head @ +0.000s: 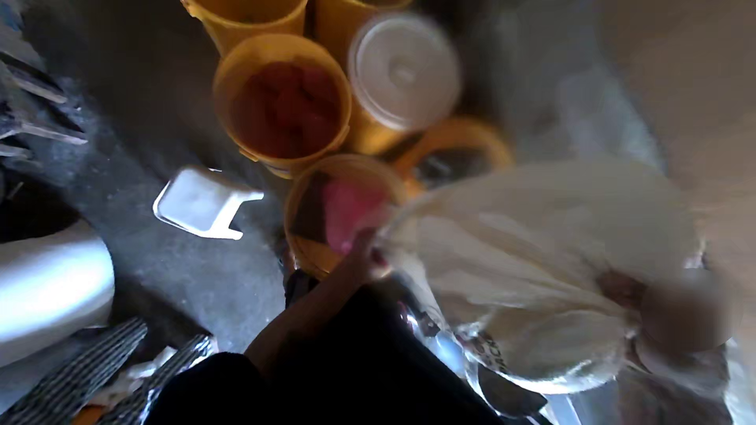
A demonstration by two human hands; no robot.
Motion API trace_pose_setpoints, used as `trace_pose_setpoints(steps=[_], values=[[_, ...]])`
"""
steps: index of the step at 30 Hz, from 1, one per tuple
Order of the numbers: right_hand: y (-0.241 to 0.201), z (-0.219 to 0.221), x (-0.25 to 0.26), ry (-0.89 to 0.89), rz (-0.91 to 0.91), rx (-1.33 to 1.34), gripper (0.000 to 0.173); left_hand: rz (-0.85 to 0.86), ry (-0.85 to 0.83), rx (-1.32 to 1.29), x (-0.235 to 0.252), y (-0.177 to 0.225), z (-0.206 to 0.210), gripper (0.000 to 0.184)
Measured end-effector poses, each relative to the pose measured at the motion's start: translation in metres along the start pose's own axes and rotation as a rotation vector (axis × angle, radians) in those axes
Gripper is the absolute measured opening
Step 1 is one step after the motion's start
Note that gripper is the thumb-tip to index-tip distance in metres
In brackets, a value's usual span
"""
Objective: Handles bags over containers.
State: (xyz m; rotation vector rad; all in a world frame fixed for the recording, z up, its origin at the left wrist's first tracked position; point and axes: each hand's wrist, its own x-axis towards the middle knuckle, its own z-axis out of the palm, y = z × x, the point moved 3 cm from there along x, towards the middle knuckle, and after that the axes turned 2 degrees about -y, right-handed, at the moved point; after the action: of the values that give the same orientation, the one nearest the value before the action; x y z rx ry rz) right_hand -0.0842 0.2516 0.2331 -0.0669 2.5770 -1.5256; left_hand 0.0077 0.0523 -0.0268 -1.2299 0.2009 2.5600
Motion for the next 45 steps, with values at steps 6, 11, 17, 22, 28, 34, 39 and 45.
trace_pose_setpoints(steps=[6,11,17,22,28,34,39,45], values=[[-0.008,-0.011,-0.001,-0.021,0.06,0.029,0.033,0.03,0.168,0.079,-0.003,0.017,-0.019,0.021],[-0.016,-0.017,-0.002,-0.069,-0.003,-0.002,0.031,0.076,-0.015,0.03,0.011,0.016,-0.007,0.019],[-0.015,-0.008,-0.009,-0.065,0.039,-0.034,0.035,-0.016,-0.022,-0.028,0.006,-0.004,-0.001,0.027],[-0.013,0.006,-0.006,-0.023,0.118,-0.007,0.028,-0.085,0.051,-0.043,0.0,-0.008,-0.003,0.031],[0.002,0.016,-0.007,-0.022,0.161,0.064,0.029,-0.097,0.096,0.032,0.001,-0.003,-0.017,0.038],[-0.007,0.025,-0.006,-0.042,0.134,0.068,0.031,-0.145,0.111,0.011,-0.002,-0.001,-0.011,0.039],[-0.006,0.03,-0.006,-0.093,0.098,0.134,0.033,-0.063,0.077,0.121,-0.012,0.015,0.021,0.034],[0.003,0.045,-0.014,-0.058,0.132,0.204,0.032,-0.06,0.015,0.223,0.002,0.037,-0.026,0.043]])
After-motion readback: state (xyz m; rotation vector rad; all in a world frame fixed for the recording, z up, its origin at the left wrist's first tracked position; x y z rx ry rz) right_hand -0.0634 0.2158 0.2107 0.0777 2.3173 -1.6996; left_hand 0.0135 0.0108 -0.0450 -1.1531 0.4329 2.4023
